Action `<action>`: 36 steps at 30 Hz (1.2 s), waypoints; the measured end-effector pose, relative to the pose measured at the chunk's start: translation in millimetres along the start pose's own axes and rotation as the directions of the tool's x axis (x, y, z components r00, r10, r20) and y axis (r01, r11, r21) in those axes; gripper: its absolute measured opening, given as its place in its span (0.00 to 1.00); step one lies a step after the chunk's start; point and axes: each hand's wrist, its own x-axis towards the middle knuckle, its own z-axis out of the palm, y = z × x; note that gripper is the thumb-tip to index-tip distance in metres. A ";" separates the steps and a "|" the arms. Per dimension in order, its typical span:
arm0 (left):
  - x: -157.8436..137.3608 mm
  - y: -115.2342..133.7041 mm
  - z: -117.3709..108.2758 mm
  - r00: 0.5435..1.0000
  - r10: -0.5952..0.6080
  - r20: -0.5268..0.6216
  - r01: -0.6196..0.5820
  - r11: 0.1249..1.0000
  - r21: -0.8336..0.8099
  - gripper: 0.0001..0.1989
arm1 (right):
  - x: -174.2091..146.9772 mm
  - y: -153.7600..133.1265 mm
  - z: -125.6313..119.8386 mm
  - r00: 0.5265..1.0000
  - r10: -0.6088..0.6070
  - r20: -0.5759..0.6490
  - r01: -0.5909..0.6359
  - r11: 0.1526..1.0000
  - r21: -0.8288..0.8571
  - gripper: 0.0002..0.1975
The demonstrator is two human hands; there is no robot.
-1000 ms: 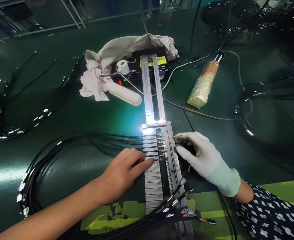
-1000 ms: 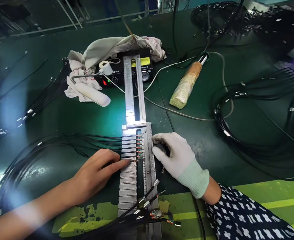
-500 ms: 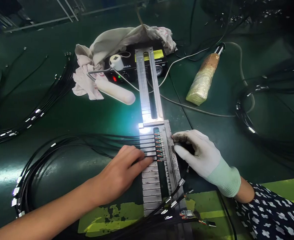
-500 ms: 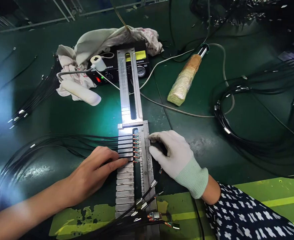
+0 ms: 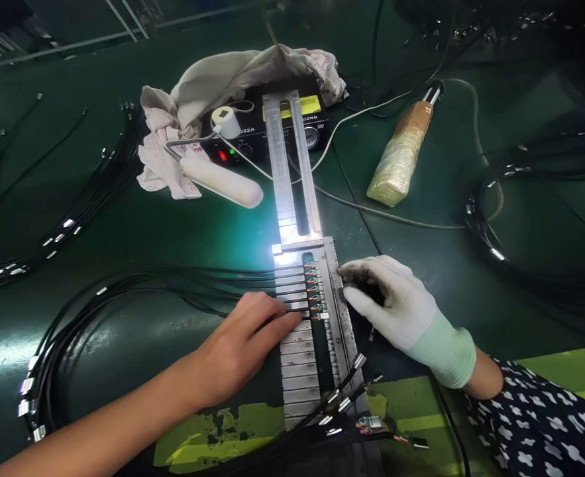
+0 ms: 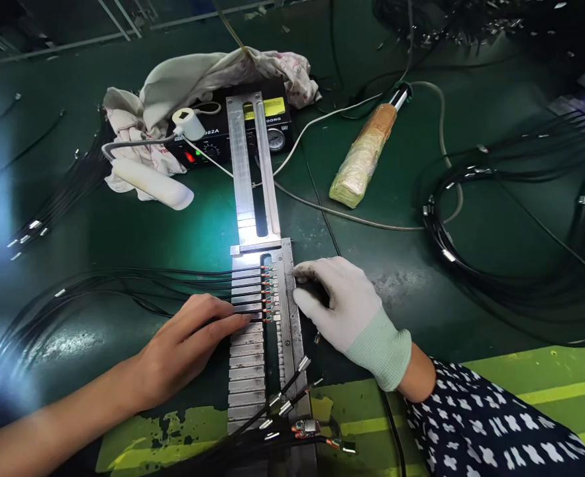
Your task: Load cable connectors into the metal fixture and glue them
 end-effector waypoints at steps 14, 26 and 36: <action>-1.7 0.1 1.7 0.999 -0.006 -0.046 0.006 1.000 0.003 0.16 | -1.0 -0.8 -0.9 1.000 -0.018 -0.007 0.018 1.000 -0.003 0.09; -9.5 -9.3 8.7 0.989 0.136 -0.055 -0.134 0.990 0.033 0.17 | 0.6 -1.7 -1.7 0.999 -0.035 -0.008 0.035 0.999 -0.018 0.08; -23.6 -2.0 17.3 0.995 -0.030 -0.096 0.042 0.992 0.118 0.19 | 0.0 -2.1 -1.5 1.000 -0.021 -0.002 0.021 1.000 -0.014 0.08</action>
